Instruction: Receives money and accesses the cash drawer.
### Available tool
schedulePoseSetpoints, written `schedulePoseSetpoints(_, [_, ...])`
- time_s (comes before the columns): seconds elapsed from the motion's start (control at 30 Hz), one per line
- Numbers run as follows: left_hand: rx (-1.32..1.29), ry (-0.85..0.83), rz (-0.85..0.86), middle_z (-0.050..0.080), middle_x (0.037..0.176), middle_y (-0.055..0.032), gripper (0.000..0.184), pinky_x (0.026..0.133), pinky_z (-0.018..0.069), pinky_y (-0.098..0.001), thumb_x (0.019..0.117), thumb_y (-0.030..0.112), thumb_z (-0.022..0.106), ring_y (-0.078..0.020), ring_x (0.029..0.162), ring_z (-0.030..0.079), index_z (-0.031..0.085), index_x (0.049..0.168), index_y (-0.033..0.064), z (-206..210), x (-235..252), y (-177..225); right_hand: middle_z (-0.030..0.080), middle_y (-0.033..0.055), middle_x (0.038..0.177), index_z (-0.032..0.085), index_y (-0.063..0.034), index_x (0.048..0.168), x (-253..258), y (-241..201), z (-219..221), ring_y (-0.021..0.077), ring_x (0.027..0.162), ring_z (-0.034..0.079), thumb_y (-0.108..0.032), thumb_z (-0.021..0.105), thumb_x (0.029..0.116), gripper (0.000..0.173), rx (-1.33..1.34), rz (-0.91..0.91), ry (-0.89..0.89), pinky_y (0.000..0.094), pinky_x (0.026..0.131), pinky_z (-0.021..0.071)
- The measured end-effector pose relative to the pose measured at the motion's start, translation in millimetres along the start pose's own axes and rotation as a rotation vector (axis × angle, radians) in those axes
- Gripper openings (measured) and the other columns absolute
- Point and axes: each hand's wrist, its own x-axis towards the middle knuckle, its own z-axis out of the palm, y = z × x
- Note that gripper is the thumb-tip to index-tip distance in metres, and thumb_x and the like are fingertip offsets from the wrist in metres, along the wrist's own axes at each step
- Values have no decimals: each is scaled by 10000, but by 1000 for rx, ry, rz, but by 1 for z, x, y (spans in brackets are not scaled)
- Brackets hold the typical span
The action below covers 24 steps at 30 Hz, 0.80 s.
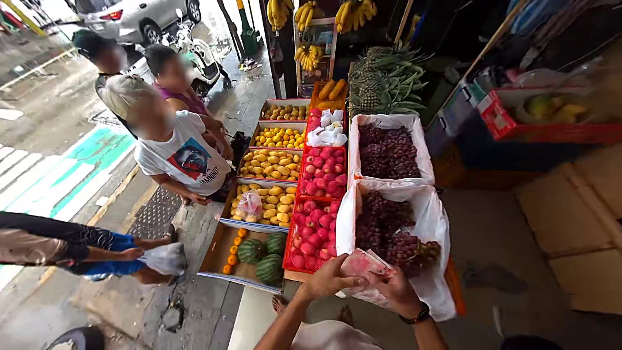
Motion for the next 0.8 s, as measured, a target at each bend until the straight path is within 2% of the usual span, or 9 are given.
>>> schedulePoseSetpoints(0.13, [-99, 89, 33, 728, 1082, -97, 342, 942, 582, -344, 1000, 137, 646, -121, 983, 709, 585, 1273, -59, 50, 24, -12, 756, -44, 878, 689, -7, 1046, -5, 13, -41, -4, 810, 713, -103, 677, 844, 224, 108, 77, 83, 204, 772, 611])
schedulePoseSetpoints(0.27, [-183, 234, 30, 719, 1112, -127, 391, 951, 593, -362, 1005, 80, 614, -147, 997, 718, 511, 1337, -99, 84, 46, -27, 737, -12, 884, 662, 19, 1075, 1, 32, -47, 23, 821, 704, -71, 636, 849, 244, 227, 186, 239, 215, 779, 599])
schedulePoseSetpoints(0.33, [-229, 291, 17, 712, 1111, -139, 391, 940, 595, -355, 1003, 63, 608, -157, 991, 719, 494, 1336, -106, 90, 62, -38, 734, 49, 959, 642, 46, 1146, 6, 41, -43, 62, 885, 703, -49, 628, 893, 271, 291, 269, 338, 236, 826, 590])
schedulePoseSetpoints(0.4, [-254, 350, 2, 704, 1117, -154, 396, 938, 592, -351, 999, 56, 609, -163, 997, 714, 488, 1337, -109, 91, 79, -49, 703, 89, 1051, 625, 53, 1208, 11, 48, -40, 92, 964, 670, -103, 628, 959, 293, 316, 358, 392, 262, 880, 560])
schedulePoseSetpoints(0.5, [-238, 432, -28, 705, 1134, -164, 402, 951, 587, -352, 994, 57, 617, -167, 1018, 711, 501, 1342, -110, 89, 90, -52, 661, 47, 942, 652, 0, 1081, 7, 53, -43, 89, 852, 630, -215, 585, 1005, 238, 229, 403, 354, 279, 776, 541])
schedulePoseSetpoints(0.6, [-207, 439, -14, 718, 1107, -156, 375, 942, 594, -372, 988, 58, 623, -181, 1004, 720, 531, 1316, -96, 83, 104, -48, 686, 16, 937, 666, -19, 1111, 13, 60, -58, 57, 843, 658, -230, 563, 1005, 258, 153, 327, 283, 251, 786, 567])
schedulePoseSetpoints(0.7, [-167, 489, -27, 711, 1109, -152, 355, 948, 591, -364, 975, 50, 634, -168, 1014, 710, 551, 1291, -89, 97, 113, -44, 713, 106, 1089, 656, 25, 1228, 22, 60, -76, 114, 991, 681, -235, 592, 1011, 345, 99, 340, 238, 307, 908, 565])
schedulePoseSetpoints(0.8, [-51, 626, -30, 706, 1140, -179, 392, 975, 571, -370, 940, 42, 671, -170, 1050, 698, 571, 1292, -99, 120, 135, -38, 706, 165, 1136, 648, 55, 1235, 40, 59, -101, 178, 1070, 673, -221, 591, 1015, 358, 54, 333, 169, 378, 986, 540])
